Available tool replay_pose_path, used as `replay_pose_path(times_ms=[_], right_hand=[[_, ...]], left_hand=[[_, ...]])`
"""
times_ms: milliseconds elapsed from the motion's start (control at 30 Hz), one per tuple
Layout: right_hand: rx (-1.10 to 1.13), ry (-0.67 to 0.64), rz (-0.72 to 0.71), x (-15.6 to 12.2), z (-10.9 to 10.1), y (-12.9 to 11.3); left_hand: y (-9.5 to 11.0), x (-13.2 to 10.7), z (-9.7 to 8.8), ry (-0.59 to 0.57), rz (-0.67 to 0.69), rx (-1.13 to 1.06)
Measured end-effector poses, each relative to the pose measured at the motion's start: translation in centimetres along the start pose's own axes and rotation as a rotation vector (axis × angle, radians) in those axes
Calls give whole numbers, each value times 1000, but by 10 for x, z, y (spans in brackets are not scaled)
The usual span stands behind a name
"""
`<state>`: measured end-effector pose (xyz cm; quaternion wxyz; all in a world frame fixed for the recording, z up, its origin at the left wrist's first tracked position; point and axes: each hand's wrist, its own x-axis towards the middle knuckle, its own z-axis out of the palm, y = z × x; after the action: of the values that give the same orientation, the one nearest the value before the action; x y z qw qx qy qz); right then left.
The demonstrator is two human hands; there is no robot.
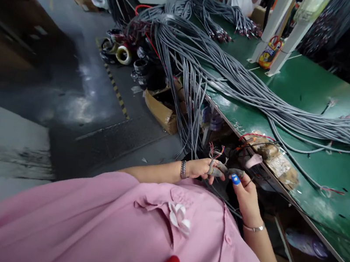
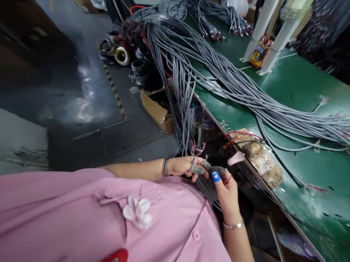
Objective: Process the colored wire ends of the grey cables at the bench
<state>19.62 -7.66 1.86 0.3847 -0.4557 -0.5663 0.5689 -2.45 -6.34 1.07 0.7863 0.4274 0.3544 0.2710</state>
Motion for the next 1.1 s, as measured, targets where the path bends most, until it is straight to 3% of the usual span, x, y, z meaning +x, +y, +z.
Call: replay_pose_path(times_ms=[133, 267, 500, 633, 733, 833, 967, 1100], right_hand=[[-115, -53, -125, -1, 17, -11], [-113, -6, -153, 2, 26, -16], [346, -39, 72, -4, 19, -10], [549, -174, 189, -8, 17, -6], [617, -135, 247, -4, 12, -2], [704, 42, 262, 4, -2, 6], [795, 275, 238, 13, -22, 15], [767, 261, 238, 23, -30, 9]], left_hand=[[-6, 4, 18, 21, -29, -44], [-11, 9, 26, 0, 1, 10], [-5, -4, 7, -295, -61, -100], [-7, -7, 5, -321, -57, -64], [4, -7, 5, -311, 66, 114], [25, -7, 3, -309, 263, 379], [50, -3, -1, -149, 539, 715], [58, 8, 0, -29, 654, 798]])
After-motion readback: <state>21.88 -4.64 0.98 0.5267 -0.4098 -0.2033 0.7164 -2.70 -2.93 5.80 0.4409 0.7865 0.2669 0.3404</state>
